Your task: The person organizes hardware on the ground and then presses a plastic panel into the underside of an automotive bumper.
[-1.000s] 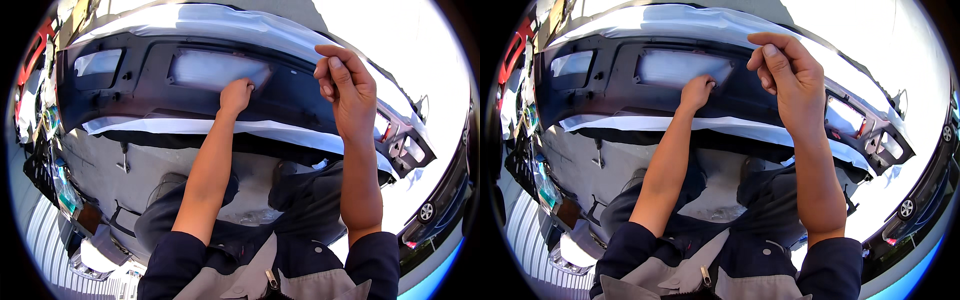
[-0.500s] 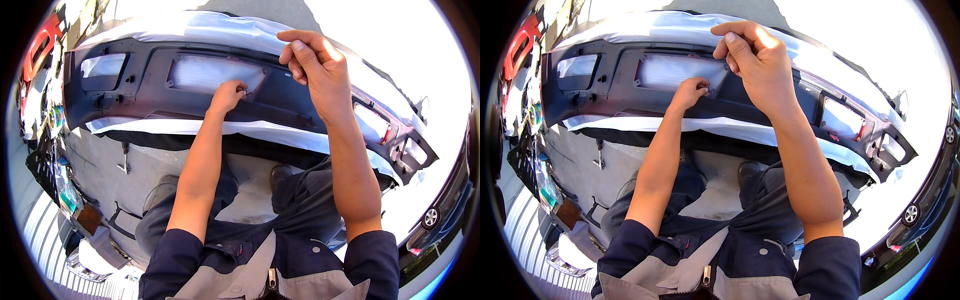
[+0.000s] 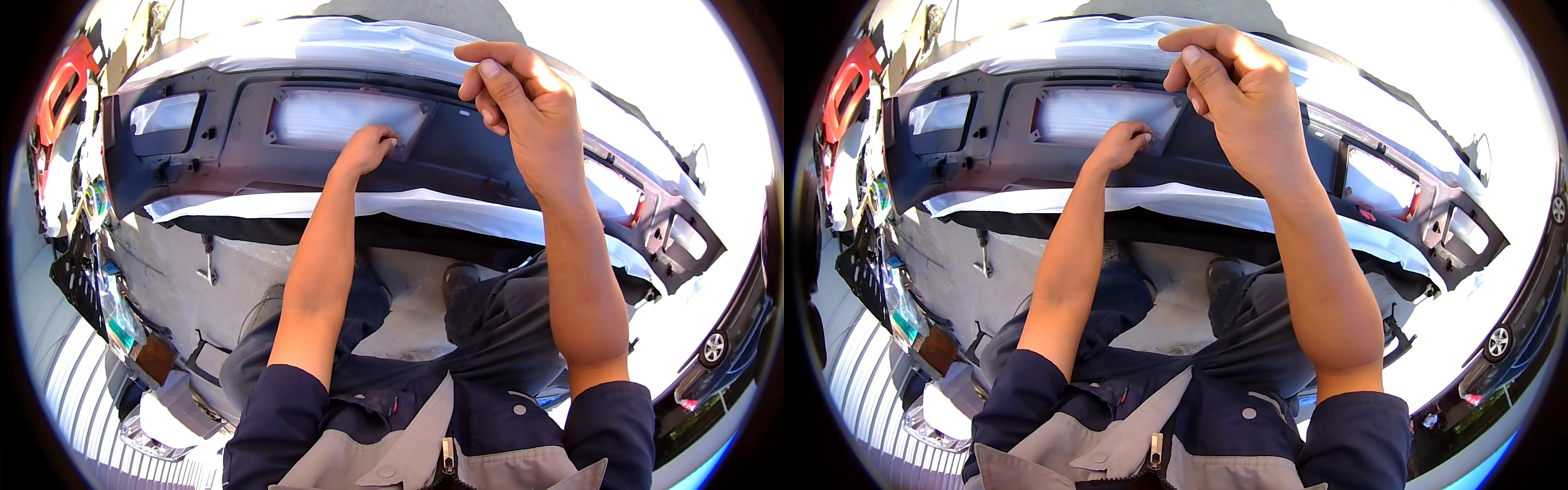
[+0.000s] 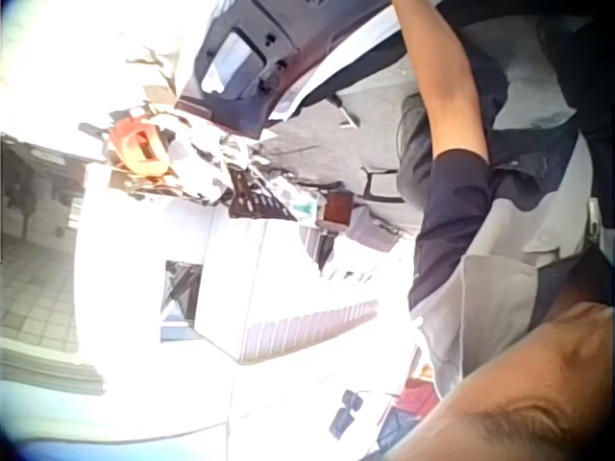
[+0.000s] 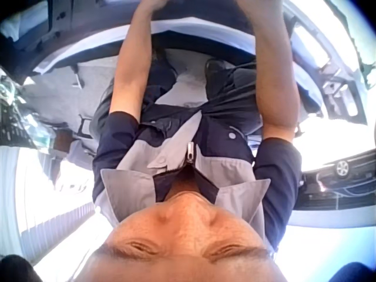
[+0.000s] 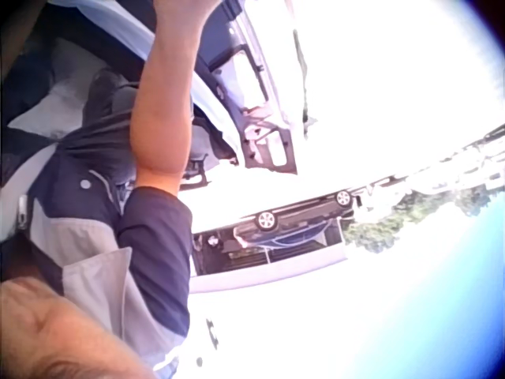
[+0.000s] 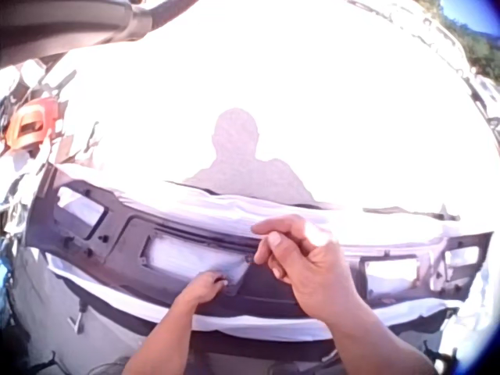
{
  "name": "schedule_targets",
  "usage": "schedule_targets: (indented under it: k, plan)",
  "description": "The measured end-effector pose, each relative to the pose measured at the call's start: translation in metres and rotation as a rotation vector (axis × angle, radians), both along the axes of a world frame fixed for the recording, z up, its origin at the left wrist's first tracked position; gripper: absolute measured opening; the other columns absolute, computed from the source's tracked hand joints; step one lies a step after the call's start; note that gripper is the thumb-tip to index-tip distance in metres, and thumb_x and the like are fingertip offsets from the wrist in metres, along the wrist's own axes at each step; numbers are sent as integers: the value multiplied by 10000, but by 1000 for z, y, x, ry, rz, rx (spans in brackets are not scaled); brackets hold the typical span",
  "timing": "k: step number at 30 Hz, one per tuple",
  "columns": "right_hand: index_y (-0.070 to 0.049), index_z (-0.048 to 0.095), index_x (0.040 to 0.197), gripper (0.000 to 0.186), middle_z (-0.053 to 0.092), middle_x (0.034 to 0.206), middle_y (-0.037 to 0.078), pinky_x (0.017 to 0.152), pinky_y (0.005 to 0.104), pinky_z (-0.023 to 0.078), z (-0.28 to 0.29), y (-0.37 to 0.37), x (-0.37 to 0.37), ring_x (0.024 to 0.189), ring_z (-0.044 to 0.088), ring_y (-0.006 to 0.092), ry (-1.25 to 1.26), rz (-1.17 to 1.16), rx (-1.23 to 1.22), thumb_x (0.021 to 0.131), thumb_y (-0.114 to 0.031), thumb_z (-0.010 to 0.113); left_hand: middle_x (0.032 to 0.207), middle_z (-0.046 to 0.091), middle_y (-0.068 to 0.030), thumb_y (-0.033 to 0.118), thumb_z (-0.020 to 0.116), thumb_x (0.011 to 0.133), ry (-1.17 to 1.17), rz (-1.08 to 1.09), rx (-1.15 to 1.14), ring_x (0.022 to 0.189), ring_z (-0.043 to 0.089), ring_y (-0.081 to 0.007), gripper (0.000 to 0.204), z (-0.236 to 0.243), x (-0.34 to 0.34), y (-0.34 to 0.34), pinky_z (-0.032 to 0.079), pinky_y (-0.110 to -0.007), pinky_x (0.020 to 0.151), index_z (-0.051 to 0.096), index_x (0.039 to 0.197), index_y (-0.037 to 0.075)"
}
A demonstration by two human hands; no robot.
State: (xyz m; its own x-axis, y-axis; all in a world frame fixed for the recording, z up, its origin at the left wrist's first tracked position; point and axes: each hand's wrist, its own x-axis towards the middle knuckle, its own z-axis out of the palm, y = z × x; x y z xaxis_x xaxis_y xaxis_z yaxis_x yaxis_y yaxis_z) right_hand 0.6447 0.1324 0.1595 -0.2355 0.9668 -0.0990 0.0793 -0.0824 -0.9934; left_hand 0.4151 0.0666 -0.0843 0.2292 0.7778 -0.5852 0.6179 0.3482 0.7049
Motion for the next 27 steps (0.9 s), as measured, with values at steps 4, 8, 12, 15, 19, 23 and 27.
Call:
schedule_targets:
  k: [4,8,12,15,19,23,27]
  plan:
    - [-32,703,1148,223,665,819,21,593,188,427,0,-2,2,664,493,43,15,-5,29,1048,-112,521,851,707,-137,167,621,947,-3,8,-55,799,661,-261,212,-1,3,0,516,-380,777,724,1055,17]
    - [-33,703,1148,221,664,822,22,593,188,423,0,-4,2,661,488,45,-20,9,-4,1045,-107,522,800,664,-70,156,614,968,-43,47,-141,751,604,-173,209,-2,3,3,502,-336,739,713,1043,-12]
    - [-22,696,1132,232,651,821,27,621,219,436,-8,-5,-2,671,487,57,-84,49,-91,1046,-103,497,792,655,-48,146,608,980,-64,55,-168,750,590,-145,211,-10,-3,4,501,-316,736,720,1060,-13]
    - [-3,683,1101,271,629,806,61,697,299,472,-61,-9,-8,707,526,117,-274,63,-273,1034,-119,448,801,667,-59,154,605,986,-33,37,-165,763,601,-148,223,-13,-6,1,505,-315,745,731,1079,-5]
    - [7,741,992,400,722,1020,245,946,428,495,-191,-45,-9,1032,680,382,-560,137,-600,1007,-317,506,824,692,-75,167,592,1000,-54,-4,-131,776,629,-158,239,-17,-2,9,518,-317,757,733,1089,-4]
    - [6,729,875,582,722,884,204,865,423,505,-249,-79,-24,932,695,357,-524,57,-657,988,-532,538,811,716,-104,215,590,993,-54,32,-95,759,662,-220,258,-12,0,6,517,-355,745,740,1058,16]
    - [-9,690,739,594,616,611,109,634,383,471,-268,-94,-27,608,613,260,-409,-71,-534,959,-554,606,820,737,-122,239,597,986,28,-2,-60,773,696,-261,262,-6,-1,-1,521,-374,749,744,1039,28]
